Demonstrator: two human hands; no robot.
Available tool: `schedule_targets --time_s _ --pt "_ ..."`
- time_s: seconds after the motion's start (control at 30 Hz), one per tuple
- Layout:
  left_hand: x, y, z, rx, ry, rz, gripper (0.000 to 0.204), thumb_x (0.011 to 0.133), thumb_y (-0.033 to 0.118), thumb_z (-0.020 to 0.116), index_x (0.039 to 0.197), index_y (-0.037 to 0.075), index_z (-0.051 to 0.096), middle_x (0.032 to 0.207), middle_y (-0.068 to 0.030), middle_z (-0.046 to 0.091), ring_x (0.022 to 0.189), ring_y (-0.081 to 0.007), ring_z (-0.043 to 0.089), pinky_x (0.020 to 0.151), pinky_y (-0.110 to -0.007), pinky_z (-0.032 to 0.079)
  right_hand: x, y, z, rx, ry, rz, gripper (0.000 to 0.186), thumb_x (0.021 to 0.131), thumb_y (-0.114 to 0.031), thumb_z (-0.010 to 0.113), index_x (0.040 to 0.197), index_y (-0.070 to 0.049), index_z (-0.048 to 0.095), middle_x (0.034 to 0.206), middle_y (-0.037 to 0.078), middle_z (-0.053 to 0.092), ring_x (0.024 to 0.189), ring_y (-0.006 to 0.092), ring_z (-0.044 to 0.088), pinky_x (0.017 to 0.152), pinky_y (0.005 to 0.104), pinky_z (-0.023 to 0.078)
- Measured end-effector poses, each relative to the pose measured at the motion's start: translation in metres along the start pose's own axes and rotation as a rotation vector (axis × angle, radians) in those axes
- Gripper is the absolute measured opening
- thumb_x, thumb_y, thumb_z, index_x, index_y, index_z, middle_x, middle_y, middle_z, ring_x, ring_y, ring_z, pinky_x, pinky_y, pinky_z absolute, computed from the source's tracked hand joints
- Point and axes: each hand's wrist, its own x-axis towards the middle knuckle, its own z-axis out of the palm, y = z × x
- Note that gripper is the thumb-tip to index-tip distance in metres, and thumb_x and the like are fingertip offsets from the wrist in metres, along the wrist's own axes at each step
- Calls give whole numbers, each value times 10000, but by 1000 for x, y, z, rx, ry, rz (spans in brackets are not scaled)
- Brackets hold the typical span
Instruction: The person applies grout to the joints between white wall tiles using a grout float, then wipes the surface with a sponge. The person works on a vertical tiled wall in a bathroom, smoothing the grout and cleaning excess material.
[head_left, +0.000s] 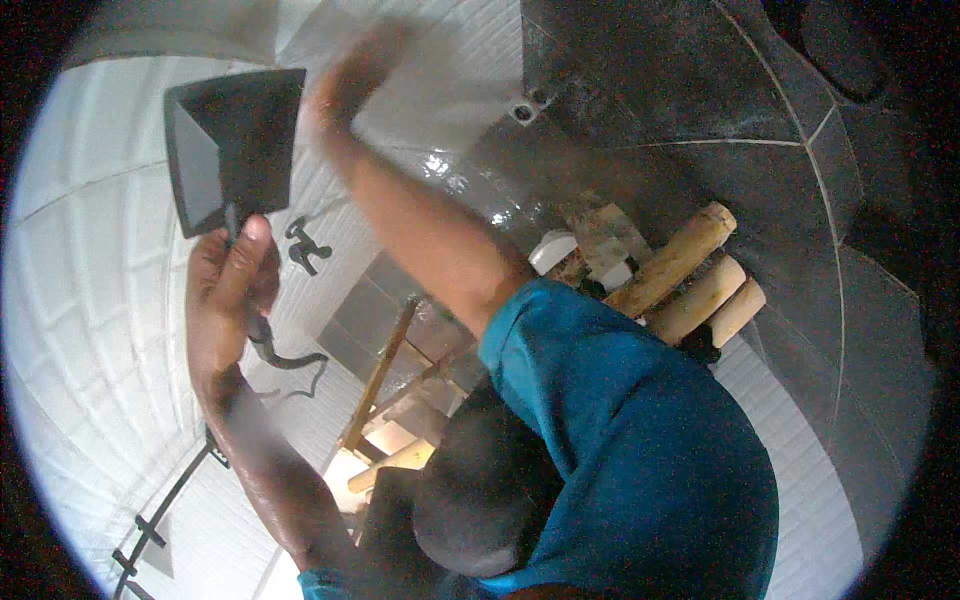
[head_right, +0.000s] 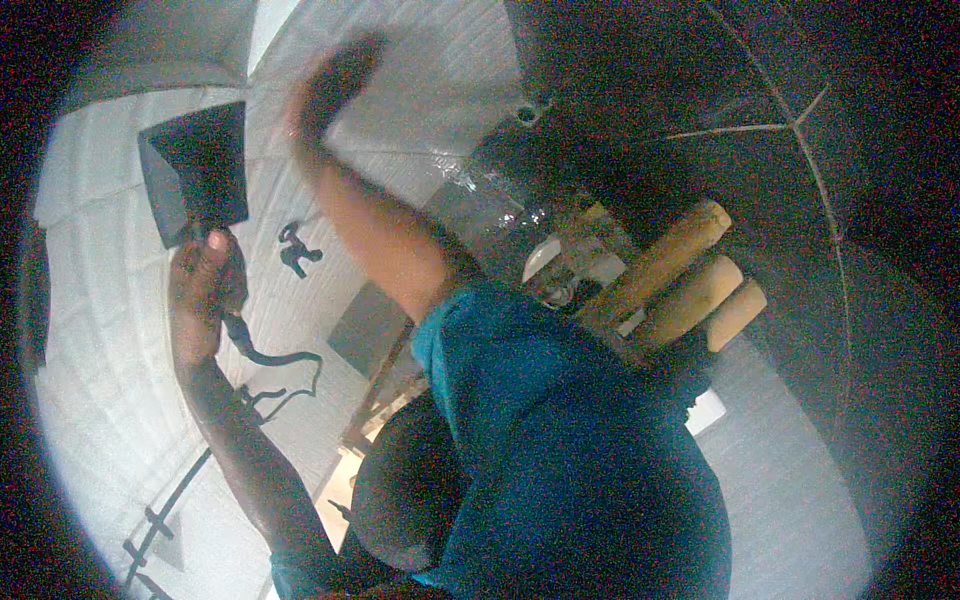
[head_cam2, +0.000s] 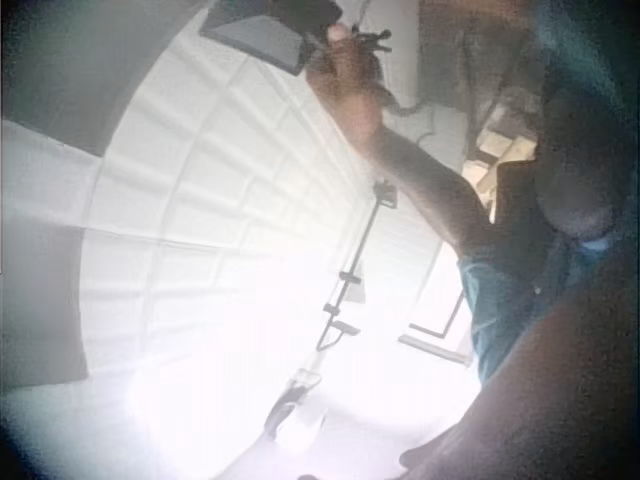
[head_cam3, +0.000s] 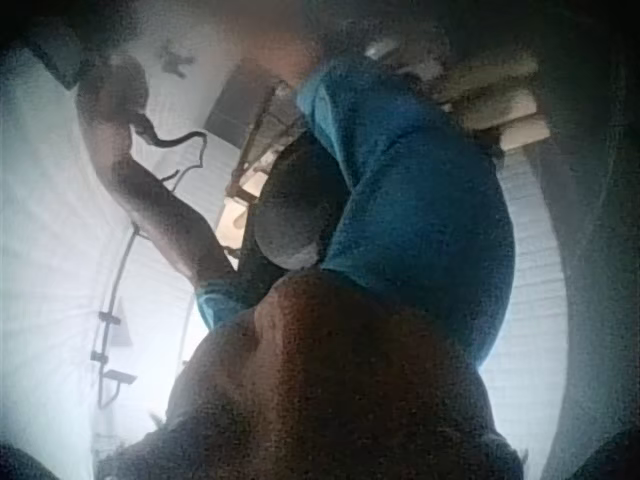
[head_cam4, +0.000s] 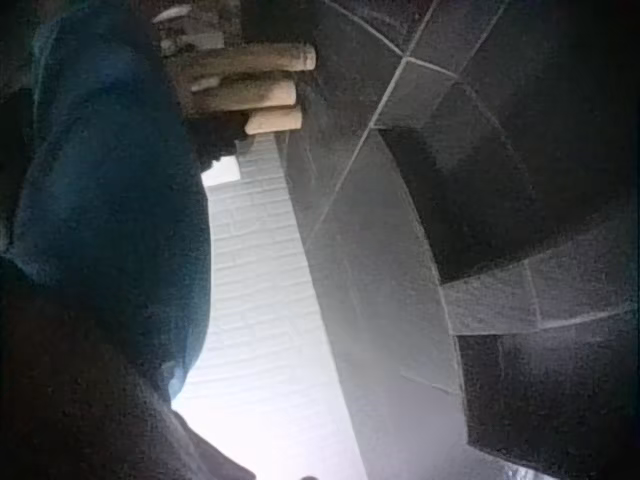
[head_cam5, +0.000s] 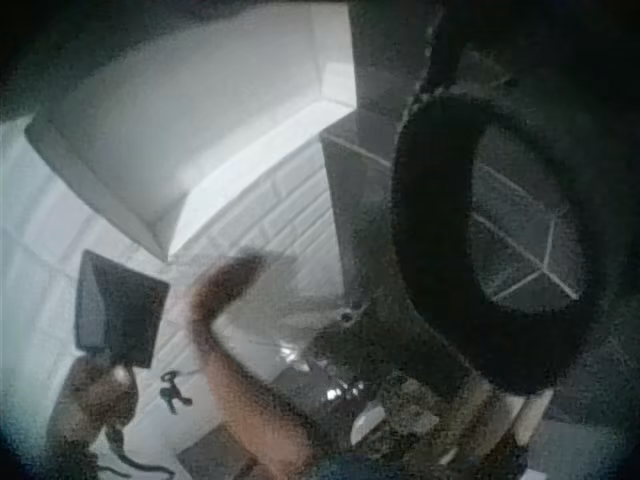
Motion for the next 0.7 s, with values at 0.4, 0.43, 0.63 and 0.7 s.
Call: schedule_targets --time_s 0.4,0.43,0.63,0.7 --pt "8 -14 13 53 114 -105 369 936 422 681 795 123 519 621 64 437 527 -52 369 483 -250 275 37 86 36 -1364 -354 -110 648 1074 -357 268 1551 26 55 1635 216 -14 1515 357 34 1230 487 34" --pt "12 -15 15 -21 109 -122 370 928 425 691 795 119 531 622 60 451 521 -51 372 482 -250 272 38 85 33 -1372 -325 -82 658 1075 -364 261 1550 30 33 1636 211 -36 1515 360 22 1229 491 35" --pt "20 -30 27 23 35 -86 407 912 478 686 784 119 543 616 61 458 507 -46 386 466 -236 280 11 79 9 -92 -76 -180 582 1045 -193 373 1497 123 188 1597 291 125 1494 425 93 1224 498 92" --pt "14 -36 25 20 60 -151 408 898 469 713 784 105 568 627 49 484 508 -47 404 464 -228 288 23 89 22 -465 -63 -165 576 1039 -189 394 1500 104 211 1595 279 153 1493 426 92 1222 498 99"
